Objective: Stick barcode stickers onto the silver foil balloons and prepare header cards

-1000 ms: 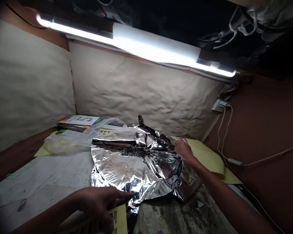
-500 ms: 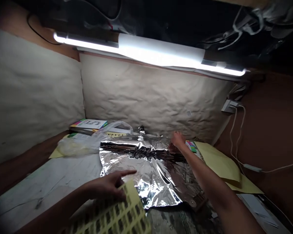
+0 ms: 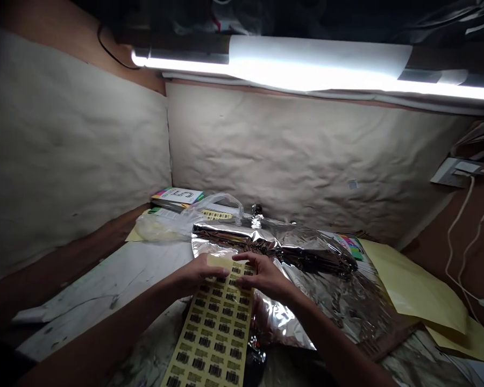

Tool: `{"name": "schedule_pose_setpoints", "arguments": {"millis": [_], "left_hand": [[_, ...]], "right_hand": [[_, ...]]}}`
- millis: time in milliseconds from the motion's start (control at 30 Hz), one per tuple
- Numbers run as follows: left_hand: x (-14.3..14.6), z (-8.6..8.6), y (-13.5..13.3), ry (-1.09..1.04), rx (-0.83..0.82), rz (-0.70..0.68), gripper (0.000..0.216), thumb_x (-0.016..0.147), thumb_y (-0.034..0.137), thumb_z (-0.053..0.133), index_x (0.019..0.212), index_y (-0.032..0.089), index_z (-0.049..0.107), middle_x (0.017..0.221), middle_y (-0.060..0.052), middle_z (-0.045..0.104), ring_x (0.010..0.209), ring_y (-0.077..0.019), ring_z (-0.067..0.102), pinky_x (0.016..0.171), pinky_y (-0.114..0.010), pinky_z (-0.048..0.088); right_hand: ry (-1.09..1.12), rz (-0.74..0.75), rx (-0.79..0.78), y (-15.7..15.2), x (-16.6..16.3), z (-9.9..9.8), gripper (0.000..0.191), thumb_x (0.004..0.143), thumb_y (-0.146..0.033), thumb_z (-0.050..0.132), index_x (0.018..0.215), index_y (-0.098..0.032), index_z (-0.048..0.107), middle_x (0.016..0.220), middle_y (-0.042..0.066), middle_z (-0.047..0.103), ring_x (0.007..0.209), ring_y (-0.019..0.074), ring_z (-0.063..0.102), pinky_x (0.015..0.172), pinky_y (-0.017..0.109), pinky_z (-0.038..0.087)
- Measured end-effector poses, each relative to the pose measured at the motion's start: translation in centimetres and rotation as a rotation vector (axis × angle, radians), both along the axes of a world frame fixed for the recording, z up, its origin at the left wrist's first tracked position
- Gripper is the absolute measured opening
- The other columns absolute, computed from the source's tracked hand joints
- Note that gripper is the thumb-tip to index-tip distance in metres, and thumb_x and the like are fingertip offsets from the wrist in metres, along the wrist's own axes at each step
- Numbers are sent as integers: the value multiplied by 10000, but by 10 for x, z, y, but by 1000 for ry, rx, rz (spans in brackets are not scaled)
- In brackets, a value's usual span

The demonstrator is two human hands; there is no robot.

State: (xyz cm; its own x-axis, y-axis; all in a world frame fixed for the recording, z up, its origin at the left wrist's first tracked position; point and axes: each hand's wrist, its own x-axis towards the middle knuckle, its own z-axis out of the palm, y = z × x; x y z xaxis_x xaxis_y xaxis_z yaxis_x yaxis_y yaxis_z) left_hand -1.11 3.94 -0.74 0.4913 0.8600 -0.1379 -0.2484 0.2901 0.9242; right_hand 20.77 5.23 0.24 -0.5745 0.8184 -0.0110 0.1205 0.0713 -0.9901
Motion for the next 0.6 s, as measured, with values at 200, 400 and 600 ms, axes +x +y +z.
{"name": "schedule_pose_setpoints", "arguments": {"millis": [200,400,600], "left_hand": [[4,-6,2,70,109,152,306,669,236,744,929,84,692,819,-70,697,724,-200,631,700,-321,497],[8,3,-4,232,260,230,257,700,353,735,692,128,609,634,13,564,576,-126,501,548,-236,385],[12,8,-12,200,300,218,281,765,392,700,731,128,611,663,10,571,592,-122,513,555,-227,381]], "right_hand": [[-306,-425,826,-12,-5,-5,156,814,-252,714,967,-224,702,987,68,624,953,241,586,843,416,490],[-257,-383,817,-27,-18,0,114,873,-211,650,928,-221,749,869,45,619,797,184,610,689,309,494],[-178,-330,639,-30,-17,7,149,892,-260,630,951,-231,764,850,36,619,777,168,609,673,287,488]]}}
